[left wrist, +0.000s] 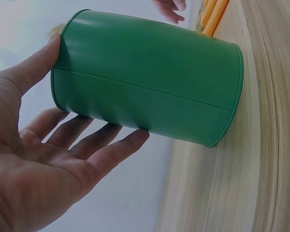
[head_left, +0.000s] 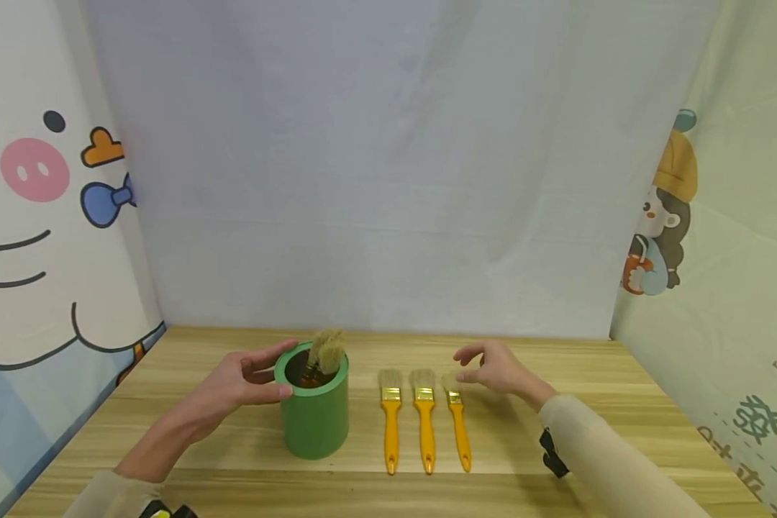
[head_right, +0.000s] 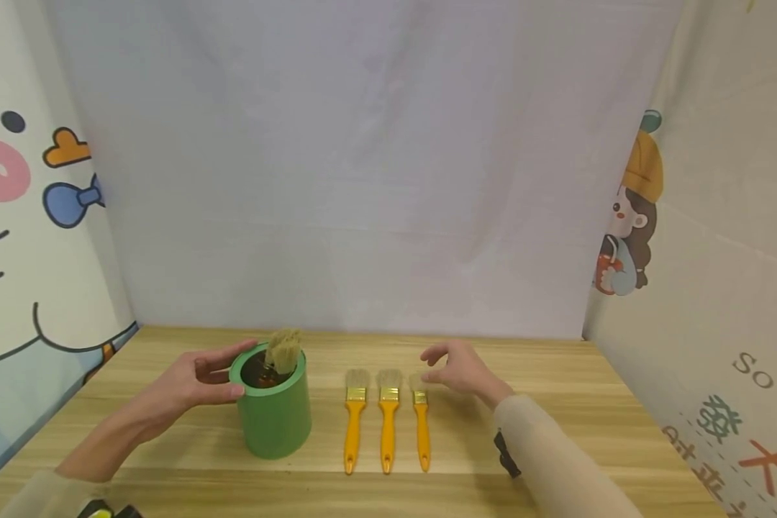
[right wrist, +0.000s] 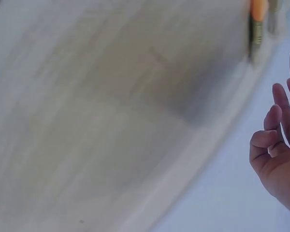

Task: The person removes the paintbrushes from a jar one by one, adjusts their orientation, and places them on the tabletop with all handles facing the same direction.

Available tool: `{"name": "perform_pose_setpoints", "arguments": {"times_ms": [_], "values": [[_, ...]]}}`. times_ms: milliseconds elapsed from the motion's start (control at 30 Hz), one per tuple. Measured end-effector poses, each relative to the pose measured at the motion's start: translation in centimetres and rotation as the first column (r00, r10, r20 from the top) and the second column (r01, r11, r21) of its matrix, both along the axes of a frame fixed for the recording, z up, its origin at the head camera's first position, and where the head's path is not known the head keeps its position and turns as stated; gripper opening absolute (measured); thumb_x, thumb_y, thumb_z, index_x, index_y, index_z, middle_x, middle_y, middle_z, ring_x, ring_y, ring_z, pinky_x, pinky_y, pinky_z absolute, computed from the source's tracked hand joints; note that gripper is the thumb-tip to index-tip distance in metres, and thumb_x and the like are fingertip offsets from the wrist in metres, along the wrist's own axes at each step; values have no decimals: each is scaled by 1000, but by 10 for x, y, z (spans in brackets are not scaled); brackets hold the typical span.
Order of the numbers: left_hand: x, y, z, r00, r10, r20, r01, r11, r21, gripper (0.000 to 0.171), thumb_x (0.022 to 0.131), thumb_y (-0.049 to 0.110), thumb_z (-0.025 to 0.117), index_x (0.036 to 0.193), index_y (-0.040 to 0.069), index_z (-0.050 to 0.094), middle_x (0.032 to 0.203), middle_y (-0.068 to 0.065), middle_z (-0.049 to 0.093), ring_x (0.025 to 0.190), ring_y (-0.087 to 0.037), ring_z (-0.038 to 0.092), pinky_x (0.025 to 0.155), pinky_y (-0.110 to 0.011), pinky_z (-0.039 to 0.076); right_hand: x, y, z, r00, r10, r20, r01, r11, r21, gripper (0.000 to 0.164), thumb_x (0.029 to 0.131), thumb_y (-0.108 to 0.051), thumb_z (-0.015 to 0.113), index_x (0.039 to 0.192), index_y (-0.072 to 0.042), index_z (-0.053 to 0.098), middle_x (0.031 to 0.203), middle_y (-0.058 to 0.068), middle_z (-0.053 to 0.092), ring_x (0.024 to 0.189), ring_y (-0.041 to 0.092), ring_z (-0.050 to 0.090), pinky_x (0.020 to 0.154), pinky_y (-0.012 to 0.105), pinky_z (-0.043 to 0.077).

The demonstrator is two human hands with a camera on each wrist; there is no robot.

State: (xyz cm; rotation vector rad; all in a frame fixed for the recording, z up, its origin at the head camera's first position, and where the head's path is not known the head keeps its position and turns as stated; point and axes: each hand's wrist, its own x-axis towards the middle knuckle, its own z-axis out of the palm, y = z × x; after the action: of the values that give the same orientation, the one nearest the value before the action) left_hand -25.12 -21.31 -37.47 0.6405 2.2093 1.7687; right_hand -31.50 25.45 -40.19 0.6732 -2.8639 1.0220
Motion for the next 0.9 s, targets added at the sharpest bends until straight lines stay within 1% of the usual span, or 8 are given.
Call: {"name": "perform_pose_setpoints", "arguments": {"times_ms": [33,67,233,367,467,600,733,900], "values": [[0,0,0,1000,2,0,-2,1000,-1,81,96,18,79,165,7,37,166,-22,34,146,-53,36,106,-50,51,1,-2,4,1000,14,-15,-13,1000,12,26,93,-9,82,115,4,77,104,10,75,100,34,67,88,44,51],[0,0,0,1000,4,-2,-4,1000,-2,81,96,18,79,165,7,37,166,-22,34,146,-53,36,106,-50,51,2,-5,8,999,28,-22,-27,999,22,23,93,-10,82,112,3,78,102,8,76,98,32,67,87,44,52],[1,0,1,1000,7,0,-7,1000,-5,81,96,18,80,165,7,37,166,-22,34,146,-53,36,106,-50,51,11,-25,26,995,100,-26,-99,995,32,17,93,-14,83,106,-4,79,91,-5,75,81,17,65,72,35,53],[1,0,1,1000,11,1,-11,1000,-6,81,96,18,80,165,7,37,165,-22,35,145,-53,37,105,-50,52,21,-48,34,985,167,-43,-167,986,-2,15,93,-17,84,106,-11,78,88,-10,73,76,17,63,65,32,51],[2,0,1,1000,9,4,-9,1000,-6,81,96,18,79,165,7,37,165,-22,34,146,-53,36,105,-50,52,29,-68,38,978,200,-63,-203,978,-44,10,93,-16,84,99,-16,77,86,-11,71,73,16,60,64,30,49],[2,0,2,1000,9,-2,-9,1000,-8,81,96,18,79,164,7,37,165,-21,35,146,-53,37,106,-50,51,39,-90,44,973,214,-90,-223,969,-107,11,92,-16,85,92,-19,75,86,-11,69,71,14,58,62,28,46],[3,0,3,1000,10,-4,-10,1000,-7,81,96,18,80,164,7,38,165,-22,35,145,-53,36,107,-51,51,47,-109,49,972,209,-111,-226,959,-169,10,92,-19,86,96,-19,76,90,-10,69,74,14,59,62,27,44],[3,1,3,1000,5,6,-5,1000,-4,81,96,18,79,165,7,37,165,-22,35,146,-54,35,106,-52,50,52,-129,53,968,208,-140,-237,943,-234,13,92,-18,86,102,-18,77,94,-7,70,75,15,60,61,27,46]]}}
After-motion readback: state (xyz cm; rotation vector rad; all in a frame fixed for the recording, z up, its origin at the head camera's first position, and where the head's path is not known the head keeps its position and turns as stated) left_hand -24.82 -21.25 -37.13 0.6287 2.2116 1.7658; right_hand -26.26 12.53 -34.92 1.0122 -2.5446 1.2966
